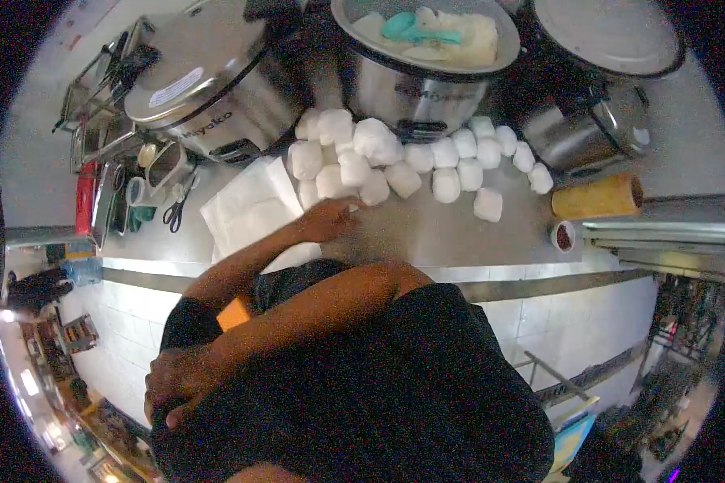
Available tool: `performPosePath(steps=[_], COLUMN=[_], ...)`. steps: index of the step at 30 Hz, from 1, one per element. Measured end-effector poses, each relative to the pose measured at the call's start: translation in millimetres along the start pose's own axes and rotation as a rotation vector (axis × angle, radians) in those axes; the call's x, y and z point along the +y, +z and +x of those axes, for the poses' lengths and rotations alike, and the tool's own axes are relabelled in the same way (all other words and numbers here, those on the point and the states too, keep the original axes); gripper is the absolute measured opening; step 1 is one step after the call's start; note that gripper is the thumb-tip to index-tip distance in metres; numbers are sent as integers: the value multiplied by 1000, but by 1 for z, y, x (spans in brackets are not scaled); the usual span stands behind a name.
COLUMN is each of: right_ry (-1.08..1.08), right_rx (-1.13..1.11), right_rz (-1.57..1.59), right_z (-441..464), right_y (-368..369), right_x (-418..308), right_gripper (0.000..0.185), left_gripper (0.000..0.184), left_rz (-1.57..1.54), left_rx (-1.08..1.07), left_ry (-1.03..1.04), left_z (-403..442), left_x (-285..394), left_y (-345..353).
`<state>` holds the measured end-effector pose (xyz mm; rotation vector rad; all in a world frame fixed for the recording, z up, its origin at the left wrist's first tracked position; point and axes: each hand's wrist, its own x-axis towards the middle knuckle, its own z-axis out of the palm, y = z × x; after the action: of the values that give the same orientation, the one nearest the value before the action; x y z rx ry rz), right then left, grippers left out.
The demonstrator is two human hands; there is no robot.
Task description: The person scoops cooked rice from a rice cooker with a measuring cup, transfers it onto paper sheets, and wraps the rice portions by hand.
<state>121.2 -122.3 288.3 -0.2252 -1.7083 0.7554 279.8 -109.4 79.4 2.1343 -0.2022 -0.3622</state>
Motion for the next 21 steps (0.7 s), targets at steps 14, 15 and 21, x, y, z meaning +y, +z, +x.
performPosePath(steps=[14, 15, 21], right_ry=[507, 540, 1030], right_rx=[147, 223, 1468], right_rz=[-305, -343, -1432], right_z=[-120, -140, -355], right_y=[-79, -88, -138], right_x=[-5, -24, -130], right_gripper=[56, 54, 29], left_gripper=[37, 36, 30], left_rz=[-122, -128, -195], left_rx=[-203, -154, 53], left_ry=[-47, -41, -140], left_z=[65, 67, 31], left_x=[27, 15, -7], left_y=[86, 96, 75])
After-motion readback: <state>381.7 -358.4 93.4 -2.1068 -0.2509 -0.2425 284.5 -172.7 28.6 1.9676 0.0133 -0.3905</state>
